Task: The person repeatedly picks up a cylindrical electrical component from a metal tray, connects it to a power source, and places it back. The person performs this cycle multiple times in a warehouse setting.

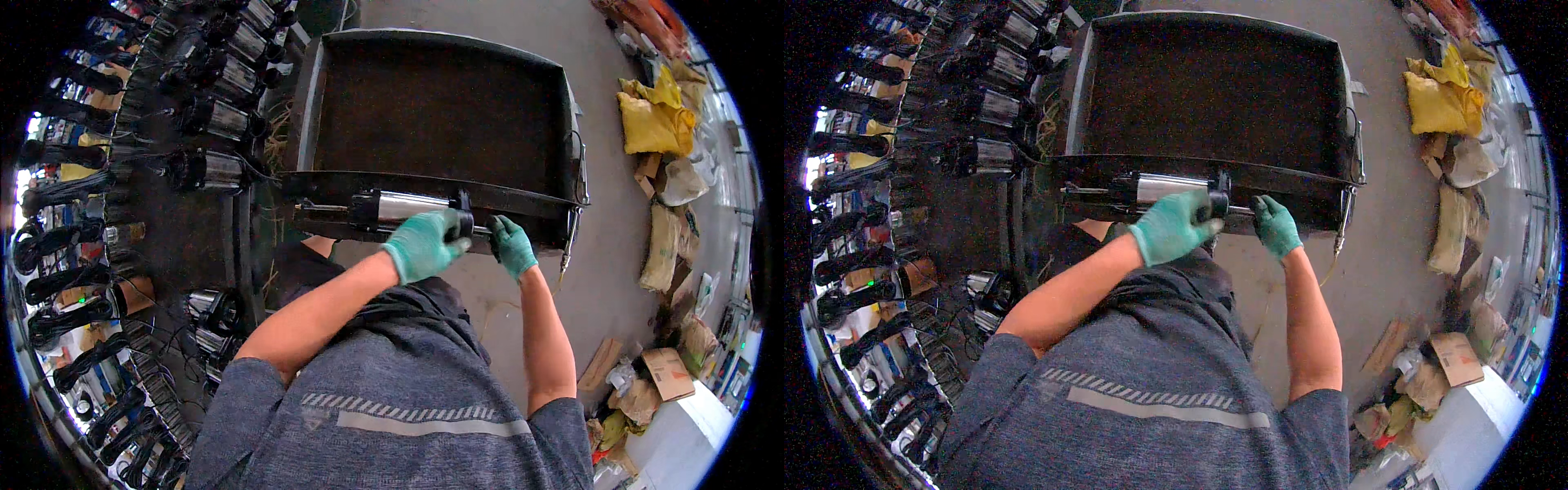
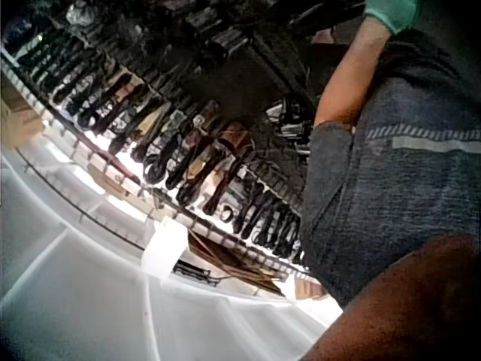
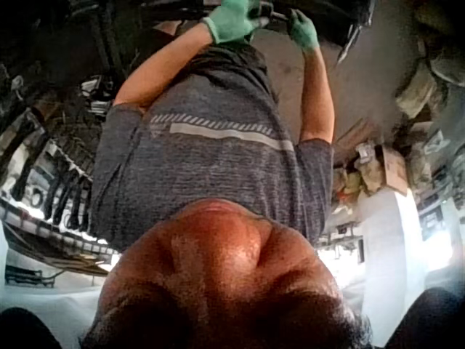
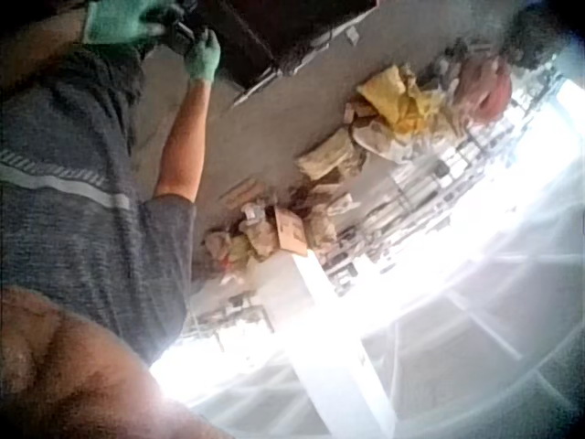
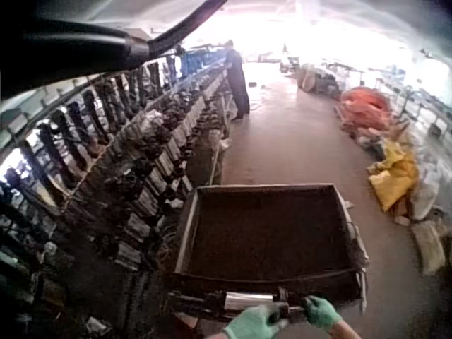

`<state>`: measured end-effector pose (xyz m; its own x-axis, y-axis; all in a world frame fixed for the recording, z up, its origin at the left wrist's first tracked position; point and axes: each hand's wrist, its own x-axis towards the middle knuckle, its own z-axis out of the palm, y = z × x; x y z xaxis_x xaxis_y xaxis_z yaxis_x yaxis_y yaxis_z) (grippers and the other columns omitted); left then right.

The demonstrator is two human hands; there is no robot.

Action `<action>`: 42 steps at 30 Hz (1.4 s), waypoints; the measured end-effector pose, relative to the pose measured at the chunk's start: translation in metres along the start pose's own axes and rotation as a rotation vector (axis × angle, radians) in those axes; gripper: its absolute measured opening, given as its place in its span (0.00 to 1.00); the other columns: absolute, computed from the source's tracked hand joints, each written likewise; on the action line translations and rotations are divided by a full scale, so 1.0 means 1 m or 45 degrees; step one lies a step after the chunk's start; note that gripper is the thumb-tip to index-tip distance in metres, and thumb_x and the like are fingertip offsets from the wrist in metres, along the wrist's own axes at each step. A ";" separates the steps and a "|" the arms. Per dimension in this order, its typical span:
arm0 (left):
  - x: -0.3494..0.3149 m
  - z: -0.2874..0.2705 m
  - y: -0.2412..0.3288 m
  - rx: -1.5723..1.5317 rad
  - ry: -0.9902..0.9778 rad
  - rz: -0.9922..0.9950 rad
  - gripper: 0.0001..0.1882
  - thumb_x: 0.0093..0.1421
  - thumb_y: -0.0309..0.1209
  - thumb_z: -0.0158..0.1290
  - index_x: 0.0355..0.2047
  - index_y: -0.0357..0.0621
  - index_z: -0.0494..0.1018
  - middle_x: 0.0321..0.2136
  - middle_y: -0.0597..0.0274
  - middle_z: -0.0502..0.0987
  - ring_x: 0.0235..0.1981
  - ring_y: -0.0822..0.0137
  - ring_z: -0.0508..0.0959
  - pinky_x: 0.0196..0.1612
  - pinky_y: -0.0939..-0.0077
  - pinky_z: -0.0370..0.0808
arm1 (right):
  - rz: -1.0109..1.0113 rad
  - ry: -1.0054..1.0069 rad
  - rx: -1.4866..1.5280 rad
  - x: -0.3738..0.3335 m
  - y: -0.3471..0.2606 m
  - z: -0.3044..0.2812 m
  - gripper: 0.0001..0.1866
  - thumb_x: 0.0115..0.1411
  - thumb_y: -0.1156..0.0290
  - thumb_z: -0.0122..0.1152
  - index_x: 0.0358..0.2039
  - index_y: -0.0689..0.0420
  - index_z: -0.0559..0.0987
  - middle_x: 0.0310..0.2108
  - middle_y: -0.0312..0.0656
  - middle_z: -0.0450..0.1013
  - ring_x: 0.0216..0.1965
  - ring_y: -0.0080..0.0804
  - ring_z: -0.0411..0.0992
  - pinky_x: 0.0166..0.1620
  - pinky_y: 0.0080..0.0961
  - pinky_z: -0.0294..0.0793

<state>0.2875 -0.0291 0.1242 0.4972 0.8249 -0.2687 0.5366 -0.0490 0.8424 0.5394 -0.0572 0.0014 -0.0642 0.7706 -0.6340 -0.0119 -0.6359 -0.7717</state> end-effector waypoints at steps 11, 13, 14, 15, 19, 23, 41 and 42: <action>-0.086 -0.143 -0.213 0.247 0.263 -0.355 0.21 0.70 0.44 0.52 0.50 0.38 0.77 0.45 0.45 0.81 0.46 0.49 0.81 0.50 0.60 0.76 | -0.935 0.476 -0.946 -0.016 -0.080 0.071 0.11 0.66 0.65 0.59 0.43 0.57 0.80 0.43 0.51 0.76 0.46 0.54 0.74 0.49 0.43 0.74; -0.089 -0.139 -0.210 0.119 0.253 -0.319 0.20 0.71 0.43 0.52 0.50 0.38 0.77 0.44 0.47 0.82 0.45 0.54 0.81 0.49 0.64 0.76 | -0.922 0.316 -1.078 -0.020 -0.097 0.099 0.12 0.61 0.65 0.62 0.43 0.56 0.81 0.43 0.50 0.76 0.46 0.54 0.74 0.50 0.44 0.74; -0.093 -0.138 -0.209 0.070 0.259 -0.338 0.19 0.71 0.42 0.52 0.50 0.38 0.77 0.43 0.50 0.82 0.44 0.57 0.81 0.48 0.65 0.76 | -0.906 0.243 -1.194 -0.021 -0.099 0.109 0.13 0.59 0.65 0.63 0.42 0.56 0.81 0.42 0.49 0.76 0.47 0.54 0.73 0.51 0.45 0.74; -0.097 -0.137 -0.208 0.022 0.264 -0.357 0.19 0.71 0.41 0.53 0.50 0.38 0.77 0.43 0.52 0.82 0.43 0.60 0.81 0.48 0.67 0.76 | -0.926 0.223 -1.279 -0.020 -0.097 0.115 0.13 0.55 0.67 0.64 0.41 0.55 0.82 0.42 0.48 0.77 0.47 0.53 0.73 0.51 0.46 0.74; -0.110 -0.132 -0.211 -0.178 0.284 -0.398 0.17 0.70 0.40 0.54 0.49 0.38 0.78 0.42 0.59 0.83 0.43 0.66 0.79 0.48 0.70 0.75 | -0.938 0.256 -1.220 -0.011 -0.083 0.109 0.14 0.50 0.73 0.63 0.39 0.54 0.83 0.42 0.47 0.77 0.46 0.52 0.73 0.50 0.45 0.75; -0.108 -0.126 -0.230 -0.279 0.343 -0.345 0.20 0.70 0.43 0.54 0.51 0.39 0.77 0.39 0.59 0.83 0.42 0.67 0.79 0.47 0.71 0.76 | -0.976 0.220 -1.205 -0.010 -0.088 0.110 0.11 0.50 0.73 0.63 0.36 0.54 0.83 0.39 0.47 0.78 0.45 0.52 0.74 0.48 0.46 0.75; -0.100 -0.140 -0.216 0.574 0.286 0.221 0.17 0.65 0.41 0.61 0.41 0.38 0.80 0.35 0.56 0.81 0.39 0.62 0.81 0.43 0.68 0.78 | -1.011 0.221 -1.167 -0.009 -0.086 0.108 0.08 0.51 0.73 0.63 0.33 0.54 0.83 0.35 0.45 0.77 0.41 0.52 0.73 0.46 0.46 0.73; -0.096 -0.142 -0.218 0.370 0.203 -0.060 0.19 0.66 0.44 0.60 0.40 0.38 0.81 0.32 0.57 0.81 0.36 0.63 0.80 0.40 0.68 0.77 | -1.011 0.219 -1.164 -0.008 -0.086 0.108 0.08 0.51 0.73 0.63 0.33 0.54 0.82 0.35 0.45 0.77 0.41 0.52 0.73 0.46 0.46 0.73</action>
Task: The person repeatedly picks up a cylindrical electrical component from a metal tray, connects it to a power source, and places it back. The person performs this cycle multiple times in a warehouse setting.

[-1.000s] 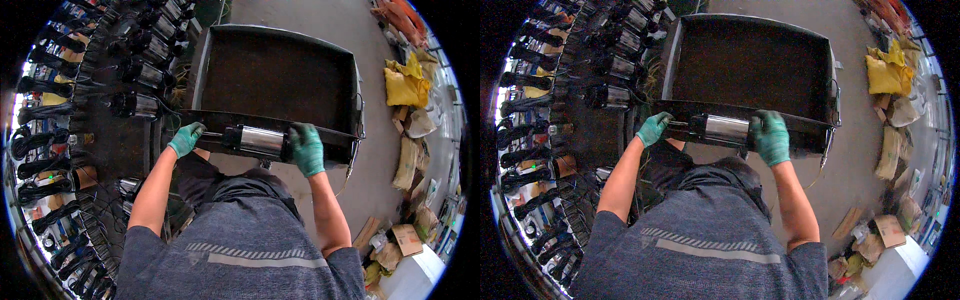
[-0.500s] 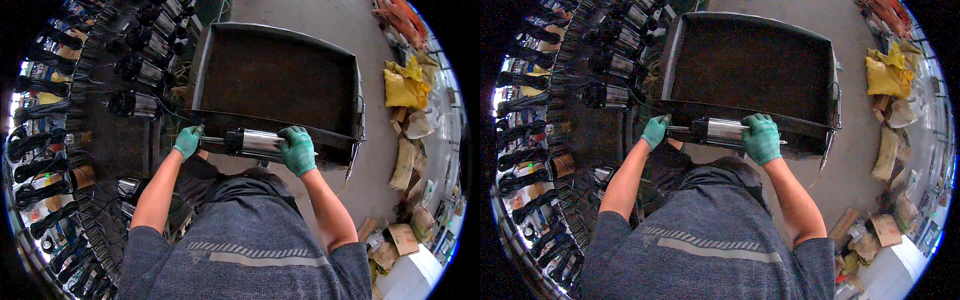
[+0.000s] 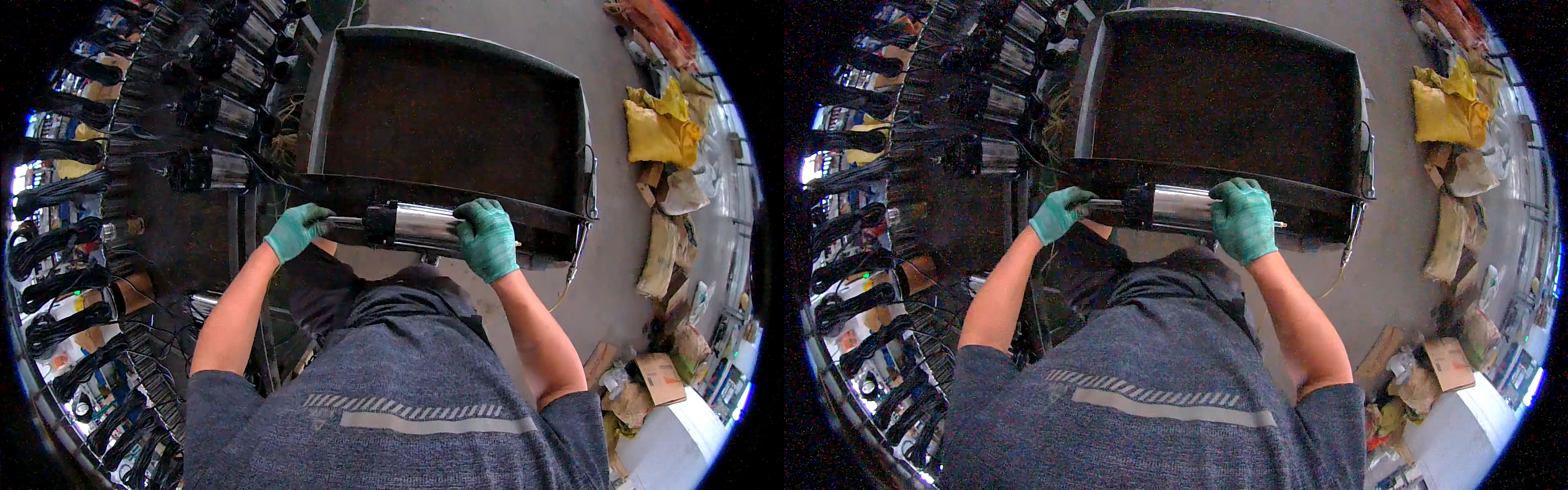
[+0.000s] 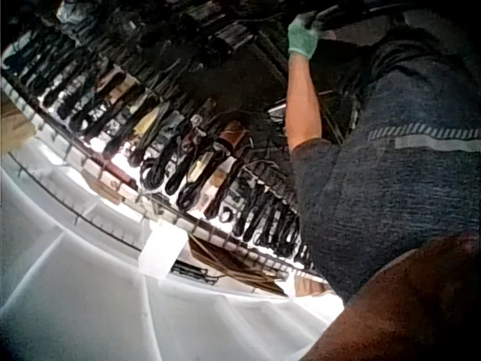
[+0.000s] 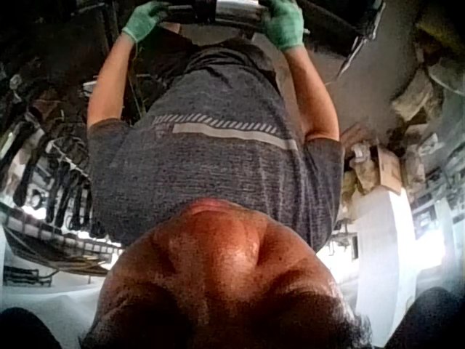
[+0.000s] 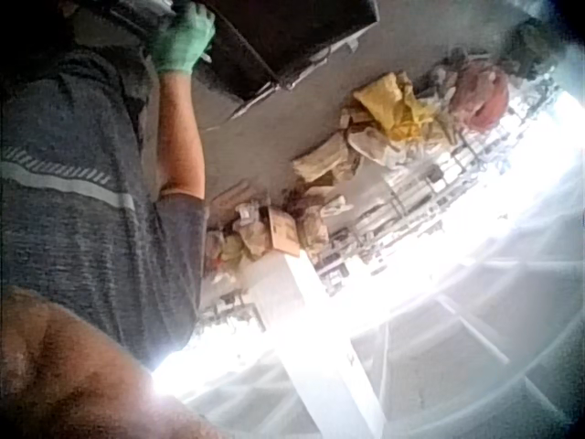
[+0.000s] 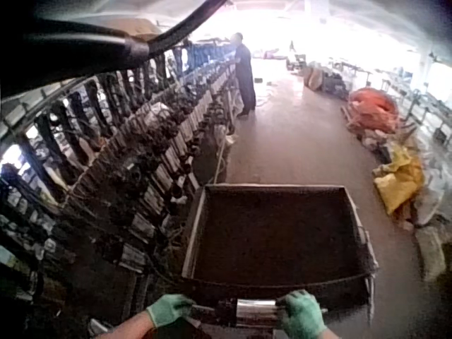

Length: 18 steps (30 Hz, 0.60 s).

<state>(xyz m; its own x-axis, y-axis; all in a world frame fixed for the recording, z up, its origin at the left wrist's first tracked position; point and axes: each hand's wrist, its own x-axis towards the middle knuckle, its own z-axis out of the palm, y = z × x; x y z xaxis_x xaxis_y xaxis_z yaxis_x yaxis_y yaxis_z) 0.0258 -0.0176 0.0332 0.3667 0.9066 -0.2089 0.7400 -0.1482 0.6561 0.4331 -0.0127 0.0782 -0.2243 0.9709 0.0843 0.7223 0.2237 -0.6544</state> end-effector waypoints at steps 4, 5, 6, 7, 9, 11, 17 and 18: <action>0.031 -0.014 0.023 -0.524 -0.335 -0.926 0.23 0.71 0.46 0.52 0.42 0.35 0.80 0.29 0.63 0.81 0.34 0.69 0.77 0.38 0.68 0.75 | 0.004 -0.025 -0.036 0.001 -0.001 -0.001 0.07 0.51 0.72 0.64 0.33 0.54 0.82 0.34 0.45 0.77 0.41 0.51 0.74 0.45 0.46 0.73; 0.036 -0.013 0.029 -0.641 -0.329 -1.053 0.22 0.71 0.46 0.52 0.43 0.35 0.80 0.30 0.62 0.81 0.35 0.69 0.77 0.39 0.69 0.75 | -0.004 -0.017 -0.027 0.001 0.000 -0.001 0.07 0.51 0.72 0.64 0.33 0.54 0.82 0.34 0.45 0.77 0.41 0.51 0.74 0.45 0.46 0.73; 0.038 -0.013 0.032 -0.758 -0.321 -1.180 0.22 0.71 0.45 0.52 0.45 0.35 0.79 0.32 0.62 0.81 0.36 0.69 0.77 0.40 0.70 0.75 | -0.012 -0.009 -0.018 0.001 0.001 0.000 0.07 0.52 0.72 0.64 0.33 0.54 0.82 0.34 0.45 0.77 0.41 0.51 0.74 0.45 0.46 0.73; 0.031 -0.006 0.024 -0.717 -0.151 -0.936 0.20 0.70 0.44 0.55 0.45 0.37 0.79 0.34 0.61 0.81 0.36 0.67 0.78 0.40 0.70 0.76 | -0.020 -0.002 -0.008 0.001 0.001 0.000 0.07 0.52 0.71 0.64 0.33 0.54 0.82 0.34 0.45 0.77 0.41 0.51 0.74 0.45 0.46 0.73; 0.007 0.012 0.008 -0.612 0.163 -0.445 0.17 0.67 0.41 0.59 0.46 0.40 0.79 0.37 0.60 0.81 0.36 0.64 0.80 0.40 0.71 0.78 | -0.033 -0.004 -0.007 0.001 0.001 0.000 0.07 0.52 0.72 0.63 0.33 0.54 0.82 0.34 0.45 0.77 0.41 0.51 0.74 0.46 0.46 0.73; -0.006 0.009 0.012 -0.175 0.159 -0.061 0.18 0.62 0.33 0.62 0.51 0.42 0.77 0.45 0.58 0.79 0.42 0.60 0.80 0.45 0.69 0.79 | -0.020 -0.002 -0.016 0.000 0.001 0.000 0.07 0.52 0.71 0.63 0.33 0.54 0.82 0.35 0.45 0.77 0.41 0.51 0.74 0.46 0.46 0.72; -0.004 0.004 0.000 -0.133 0.090 0.019 0.13 0.64 0.31 0.59 0.48 0.41 0.79 0.42 0.56 0.81 0.41 0.59 0.81 0.43 0.67 0.80 | -0.027 -0.017 -0.032 0.001 0.003 0.001 0.07 0.52 0.71 0.63 0.34 0.53 0.82 0.35 0.45 0.77 0.41 0.51 0.74 0.46 0.46 0.72; 0.003 0.006 -0.005 -0.292 0.019 -0.208 0.13 0.66 0.35 0.57 0.47 0.40 0.79 0.39 0.55 0.81 0.39 0.60 0.81 0.41 0.68 0.80 | -0.034 -0.019 -0.028 0.001 0.003 0.000 0.07 0.52 0.71 0.63 0.34 0.53 0.82 0.35 0.45 0.77 0.41 0.51 0.74 0.46 0.46 0.72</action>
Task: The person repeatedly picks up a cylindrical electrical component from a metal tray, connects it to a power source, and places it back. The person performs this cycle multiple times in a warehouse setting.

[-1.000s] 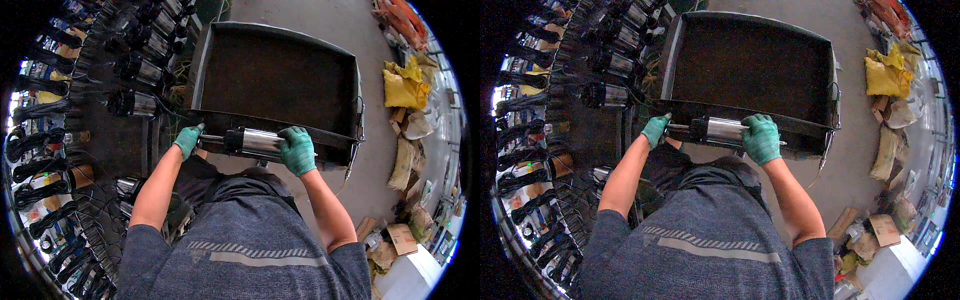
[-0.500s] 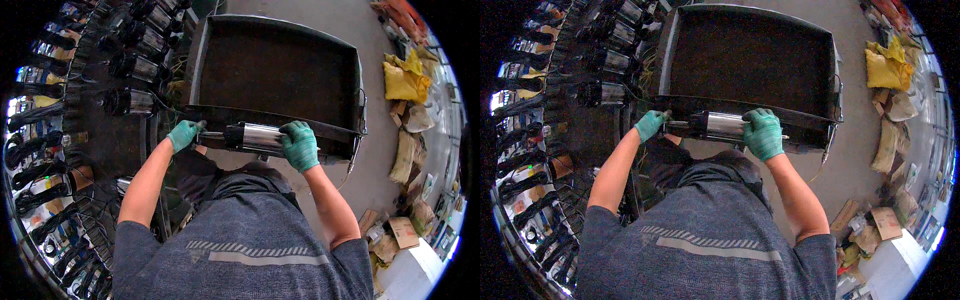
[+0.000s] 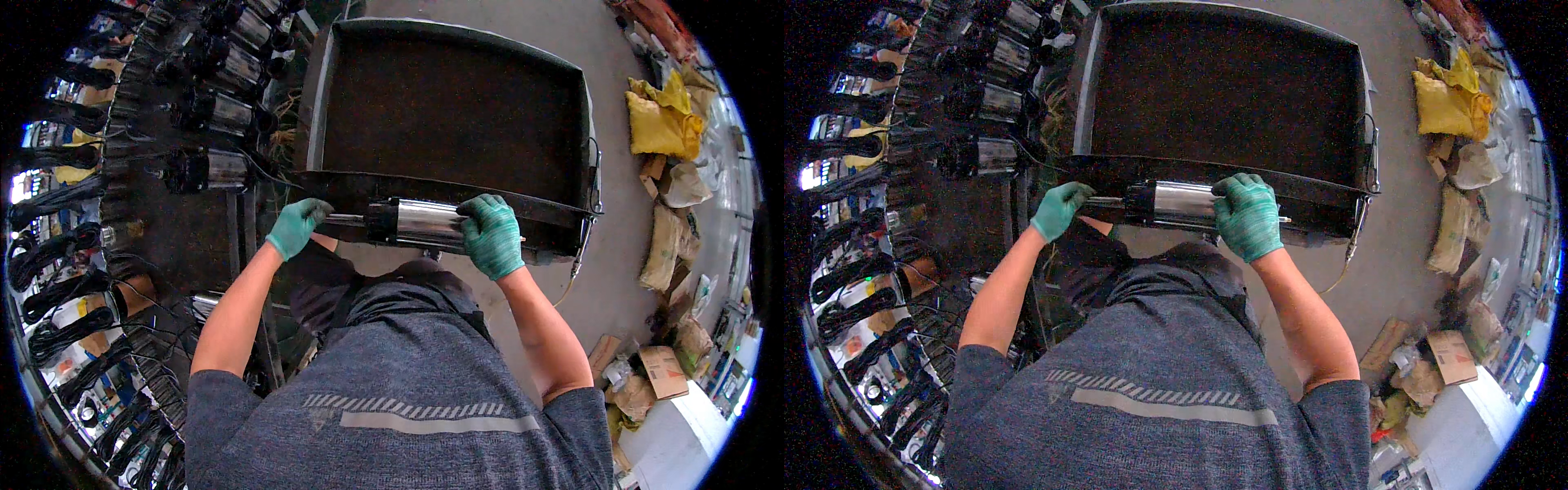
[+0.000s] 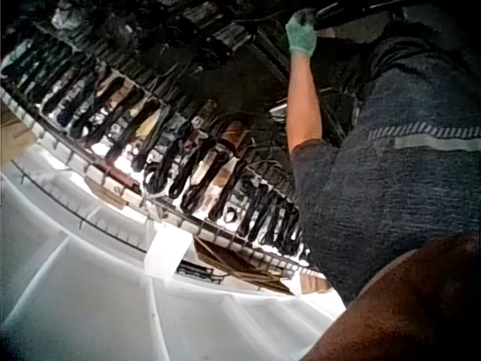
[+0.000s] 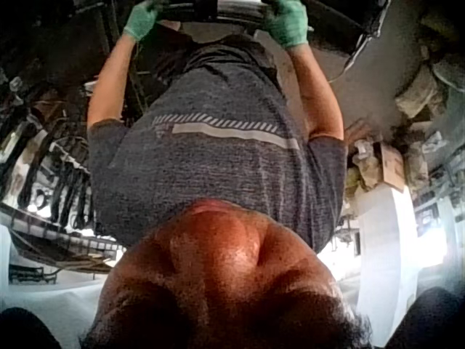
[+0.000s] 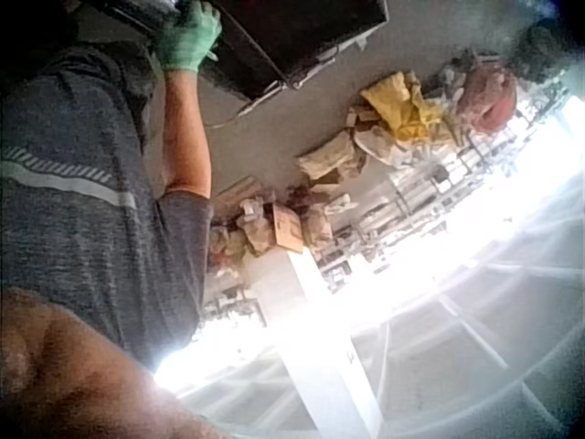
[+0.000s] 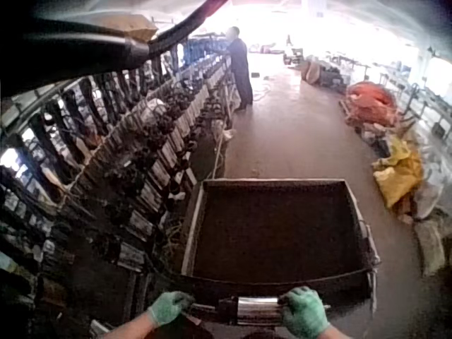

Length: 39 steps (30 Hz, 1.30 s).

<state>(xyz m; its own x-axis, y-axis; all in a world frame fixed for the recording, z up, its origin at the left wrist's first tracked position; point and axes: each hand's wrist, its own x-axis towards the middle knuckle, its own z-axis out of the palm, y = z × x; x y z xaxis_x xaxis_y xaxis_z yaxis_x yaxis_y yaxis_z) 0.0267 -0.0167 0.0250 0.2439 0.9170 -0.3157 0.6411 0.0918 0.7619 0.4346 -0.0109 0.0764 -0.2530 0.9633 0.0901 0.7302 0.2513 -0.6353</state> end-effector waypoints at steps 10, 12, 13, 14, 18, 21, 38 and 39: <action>-0.010 0.013 0.012 0.076 0.188 0.046 0.20 0.62 0.41 0.62 0.49 0.41 0.77 0.42 0.53 0.79 0.47 0.57 0.79 0.46 0.64 0.79 | 0.039 -0.001 0.047 0.001 -0.007 -0.006 0.09 0.50 0.77 0.59 0.33 0.58 0.82 0.35 0.49 0.77 0.41 0.54 0.73 0.47 0.45 0.73; -0.013 0.005 0.017 0.388 0.137 0.389 0.20 0.59 0.35 0.64 0.50 0.45 0.78 0.46 0.53 0.78 0.49 0.56 0.78 0.47 0.62 0.79 | 0.016 -0.001 0.057 0.001 -0.003 -0.005 0.07 0.51 0.73 0.63 0.33 0.55 0.82 0.34 0.46 0.77 0.40 0.52 0.74 0.45 0.46 0.72; -0.012 -0.003 0.014 0.497 0.078 0.427 0.21 0.57 0.32 0.65 0.51 0.46 0.78 0.48 0.53 0.78 0.50 0.55 0.78 0.49 0.60 0.79 | 0.005 -0.001 0.062 0.001 -0.002 -0.004 0.07 0.52 0.71 0.65 0.33 0.54 0.83 0.34 0.44 0.78 0.39 0.51 0.74 0.45 0.46 0.72; -0.012 -0.007 0.010 0.602 0.027 0.461 0.22 0.55 0.30 0.66 0.51 0.48 0.78 0.50 0.53 0.77 0.51 0.53 0.77 0.51 0.58 0.78 | 0.001 0.001 0.056 0.001 -0.002 -0.004 0.07 0.52 0.71 0.65 0.33 0.54 0.82 0.34 0.44 0.78 0.39 0.51 0.74 0.45 0.46 0.72; 0.005 -0.006 -0.001 -0.119 -0.137 -0.246 0.19 0.67 0.43 0.57 0.44 0.38 0.80 0.30 0.55 0.80 0.34 0.59 0.81 0.39 0.65 0.79 | -0.014 0.009 0.029 0.002 -0.002 -0.003 0.07 0.51 0.70 0.65 0.32 0.54 0.82 0.33 0.44 0.78 0.39 0.51 0.74 0.44 0.46 0.72; 0.022 -0.009 0.029 -0.483 -0.207 -0.929 0.25 0.73 0.48 0.49 0.45 0.36 0.80 0.25 0.61 0.79 0.33 0.69 0.77 0.41 0.68 0.75 | 0.005 -0.004 0.032 0.001 -0.001 -0.003 0.07 0.52 0.70 0.65 0.32 0.54 0.82 0.33 0.44 0.77 0.39 0.51 0.74 0.45 0.46 0.72; -0.007 0.008 0.016 -1.032 0.010 -0.771 0.13 0.72 0.41 0.51 0.49 0.47 0.73 0.25 0.67 0.74 0.26 0.72 0.74 0.29 0.77 0.74 | -0.015 0.016 0.026 0.001 -0.002 -0.003 0.06 0.52 0.71 0.63 0.32 0.54 0.81 0.32 0.44 0.76 0.38 0.51 0.73 0.45 0.46 0.71; -0.014 0.009 0.016 -1.165 0.037 -0.725 0.12 0.73 0.41 0.50 0.48 0.48 0.72 0.23 0.68 0.73 0.24 0.74 0.73 0.26 0.78 0.72 | -0.009 0.013 0.022 0.001 -0.003 -0.003 0.06 0.52 0.71 0.63 0.32 0.54 0.81 0.32 0.44 0.76 0.38 0.51 0.73 0.44 0.46 0.72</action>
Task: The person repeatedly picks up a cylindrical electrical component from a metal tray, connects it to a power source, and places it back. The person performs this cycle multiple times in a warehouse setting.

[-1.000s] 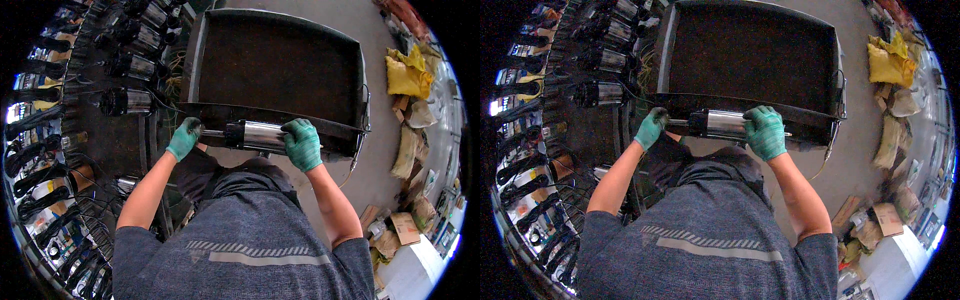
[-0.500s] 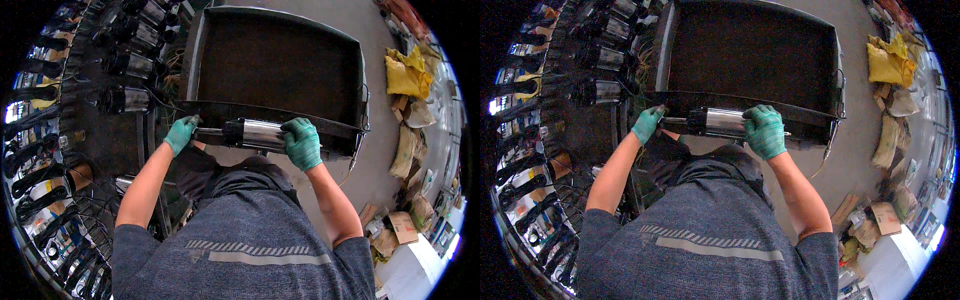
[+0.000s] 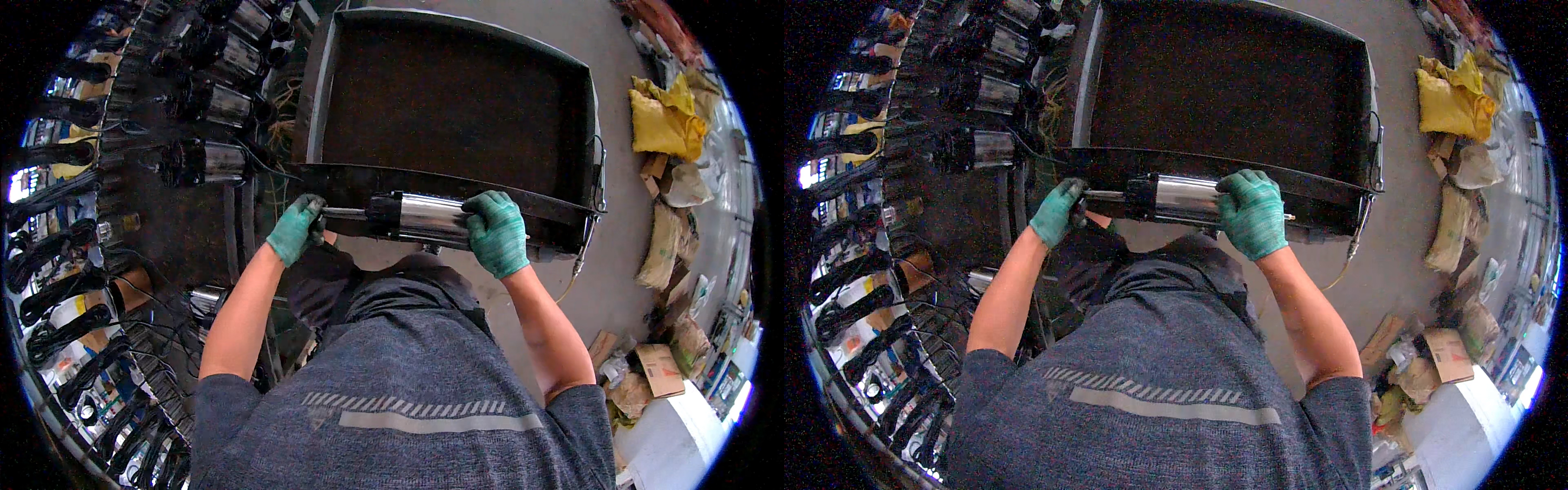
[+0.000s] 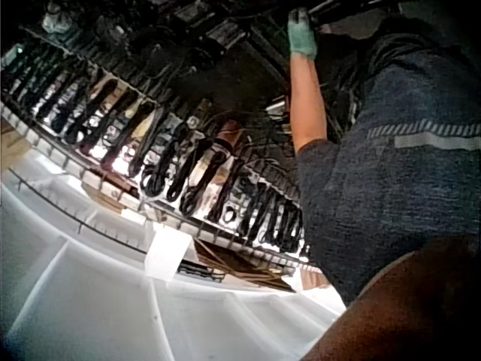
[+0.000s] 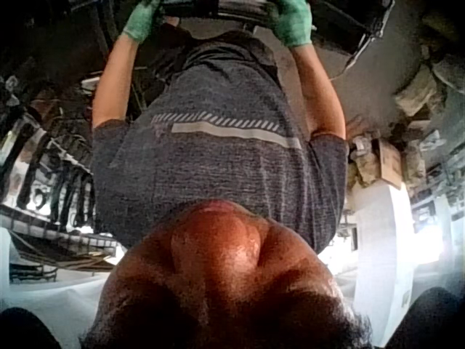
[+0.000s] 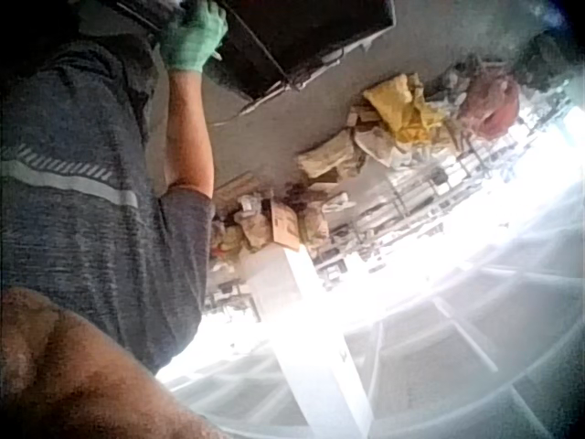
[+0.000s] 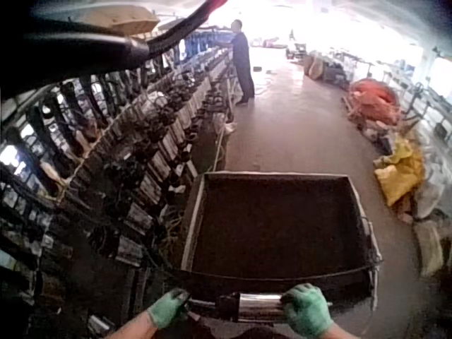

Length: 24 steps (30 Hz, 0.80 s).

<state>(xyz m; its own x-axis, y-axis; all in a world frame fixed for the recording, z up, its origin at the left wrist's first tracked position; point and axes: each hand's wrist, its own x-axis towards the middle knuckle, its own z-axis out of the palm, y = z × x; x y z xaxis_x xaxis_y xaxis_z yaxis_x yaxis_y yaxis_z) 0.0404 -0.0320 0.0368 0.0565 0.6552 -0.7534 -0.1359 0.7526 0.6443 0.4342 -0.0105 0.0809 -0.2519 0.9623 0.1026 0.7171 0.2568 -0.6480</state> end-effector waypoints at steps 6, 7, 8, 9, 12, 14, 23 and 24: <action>-0.008 -0.003 -0.002 0.070 0.060 0.026 0.13 0.73 0.44 0.49 0.45 0.50 0.73 0.22 0.68 0.73 0.19 0.72 0.71 0.22 0.76 0.69 | 0.025 -0.008 0.009 0.000 -0.002 -0.001 0.06 0.52 0.71 0.63 0.32 0.54 0.82 0.32 0.45 0.76 0.38 0.51 0.73 0.44 0.46 0.71; -0.004 -0.005 -0.001 0.146 0.085 0.023 0.14 0.72 0.46 0.49 0.43 0.50 0.74 0.21 0.68 0.73 0.18 0.72 0.70 0.21 0.76 0.68 | 0.033 -0.007 0.010 0.000 -0.003 -0.002 0.06 0.52 0.71 0.63 0.32 0.54 0.82 0.32 0.45 0.76 0.38 0.51 0.73 0.44 0.46 0.71; 0.001 -0.012 0.000 0.220 0.115 0.027 0.15 0.72 0.47 0.49 0.40 0.50 0.75 0.20 0.68 0.72 0.18 0.72 0.70 0.20 0.76 0.67 | 0.029 -0.009 0.004 0.001 -0.003 -0.002 0.06 0.52 0.71 0.63 0.32 0.54 0.82 0.32 0.45 0.76 0.38 0.51 0.73 0.44 0.46 0.71; 0.006 -0.021 0.000 0.296 0.146 0.024 0.17 0.72 0.49 0.50 0.38 0.50 0.76 0.19 0.69 0.72 0.17 0.72 0.69 0.19 0.75 0.67 | 0.028 -0.013 0.002 0.001 -0.003 -0.001 0.06 0.52 0.71 0.63 0.32 0.54 0.82 0.32 0.45 0.76 0.38 0.51 0.73 0.44 0.46 0.71; 0.014 -0.033 0.008 0.269 0.293 0.074 0.22 0.70 0.53 0.50 0.31 0.49 0.76 0.16 0.70 0.71 0.13 0.72 0.68 0.16 0.74 0.64 | 0.045 -0.018 -0.004 0.000 -0.001 0.001 0.06 0.53 0.72 0.63 0.32 0.54 0.82 0.33 0.45 0.76 0.39 0.51 0.73 0.44 0.46 0.71; 0.034 -0.052 0.005 0.314 0.423 0.152 0.23 0.69 0.55 0.51 0.32 0.47 0.76 0.17 0.67 0.75 0.12 0.72 0.68 0.15 0.73 0.65 | 0.041 -0.019 0.002 0.000 -0.003 0.001 0.06 0.53 0.72 0.63 0.33 0.54 0.82 0.33 0.45 0.77 0.39 0.51 0.73 0.45 0.46 0.71; 0.070 -0.098 0.002 0.223 0.746 0.415 0.14 0.69 0.46 0.55 0.38 0.50 0.74 0.27 0.63 0.77 0.19 0.72 0.75 0.19 0.71 0.72 | 0.029 0.006 0.022 0.001 -0.004 0.002 0.06 0.53 0.72 0.64 0.33 0.55 0.82 0.32 0.46 0.77 0.38 0.52 0.74 0.43 0.45 0.72; 0.062 -0.080 0.015 -0.056 0.673 0.428 0.12 0.69 0.45 0.56 0.39 0.51 0.74 0.27 0.64 0.77 0.20 0.72 0.75 0.20 0.71 0.73 | 0.029 0.008 0.016 0.000 -0.003 0.001 0.06 0.53 0.71 0.64 0.33 0.55 0.82 0.32 0.46 0.76 0.38 0.52 0.74 0.43 0.45 0.72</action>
<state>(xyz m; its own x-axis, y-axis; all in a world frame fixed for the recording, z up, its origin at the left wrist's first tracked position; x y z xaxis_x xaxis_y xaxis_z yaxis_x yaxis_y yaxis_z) -0.0372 0.0149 -0.0108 -0.4916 0.7261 -0.4808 -0.1025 0.5000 0.8599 0.4313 -0.0109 0.0819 -0.2314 0.9685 0.0923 0.7143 0.2335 -0.6597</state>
